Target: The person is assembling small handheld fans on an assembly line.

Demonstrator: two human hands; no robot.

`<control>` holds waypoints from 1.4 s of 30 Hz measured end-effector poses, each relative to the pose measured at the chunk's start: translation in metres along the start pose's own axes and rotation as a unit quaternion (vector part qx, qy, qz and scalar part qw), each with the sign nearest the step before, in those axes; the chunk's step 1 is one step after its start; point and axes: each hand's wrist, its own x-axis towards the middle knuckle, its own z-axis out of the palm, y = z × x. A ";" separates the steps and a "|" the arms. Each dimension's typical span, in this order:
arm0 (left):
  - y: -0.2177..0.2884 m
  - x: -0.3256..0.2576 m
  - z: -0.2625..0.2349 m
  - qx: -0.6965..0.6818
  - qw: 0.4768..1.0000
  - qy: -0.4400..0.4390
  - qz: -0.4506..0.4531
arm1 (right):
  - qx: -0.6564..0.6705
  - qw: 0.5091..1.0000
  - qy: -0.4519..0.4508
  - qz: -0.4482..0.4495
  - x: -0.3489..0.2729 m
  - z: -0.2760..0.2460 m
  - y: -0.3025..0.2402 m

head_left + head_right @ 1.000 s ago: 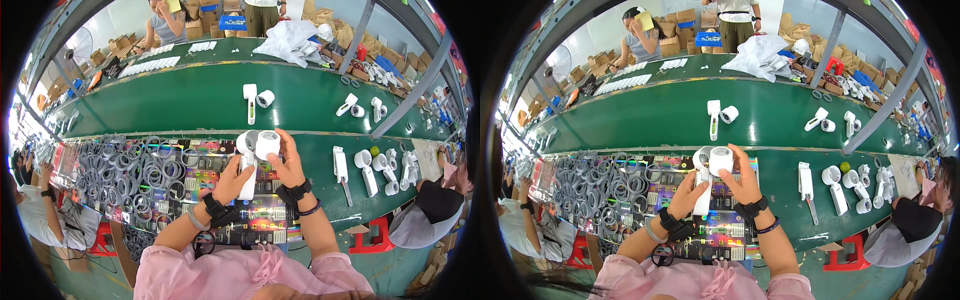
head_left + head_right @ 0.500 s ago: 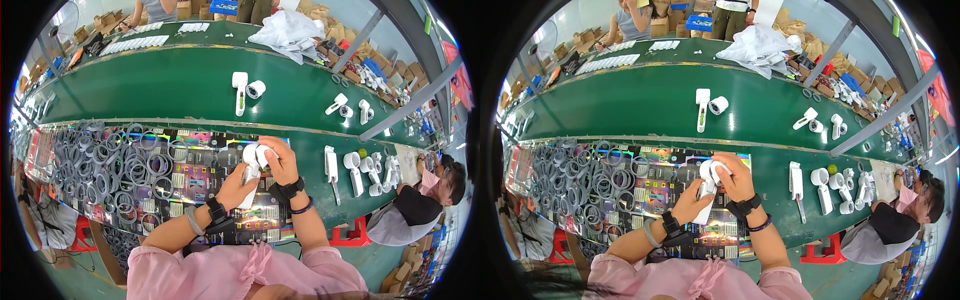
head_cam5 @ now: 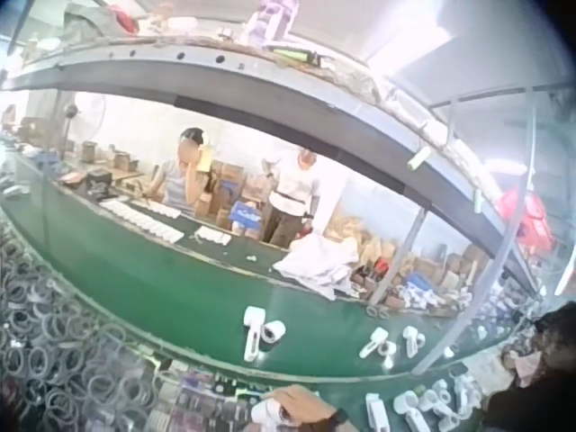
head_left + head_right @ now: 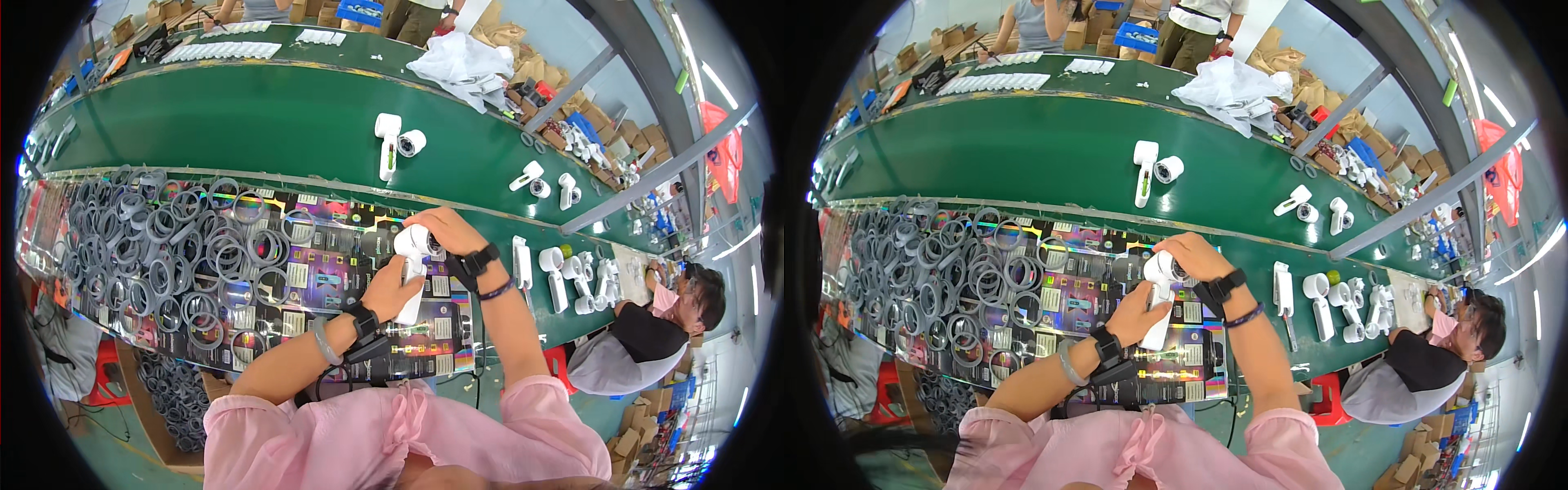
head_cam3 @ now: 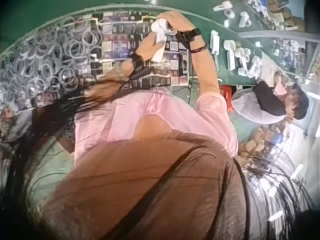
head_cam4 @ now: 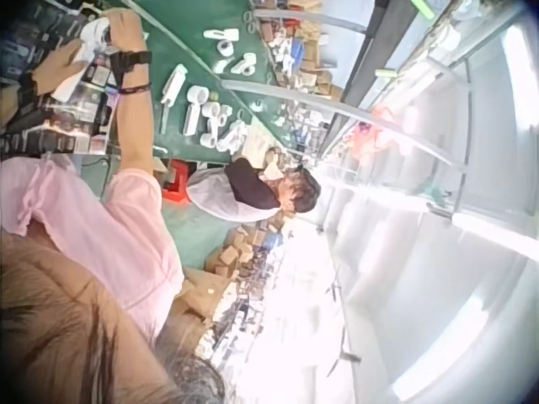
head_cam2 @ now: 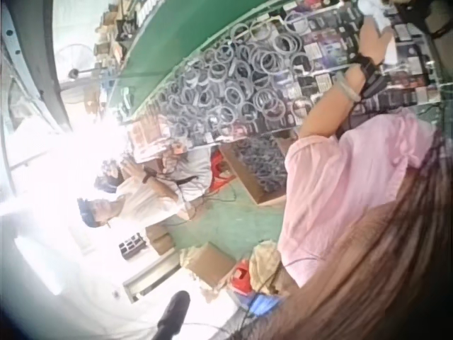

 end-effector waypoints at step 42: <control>0.006 0.004 -0.019 -0.361 0.915 -0.121 -0.133 | 0.003 0.996 0.079 0.040 -0.025 0.031 -0.019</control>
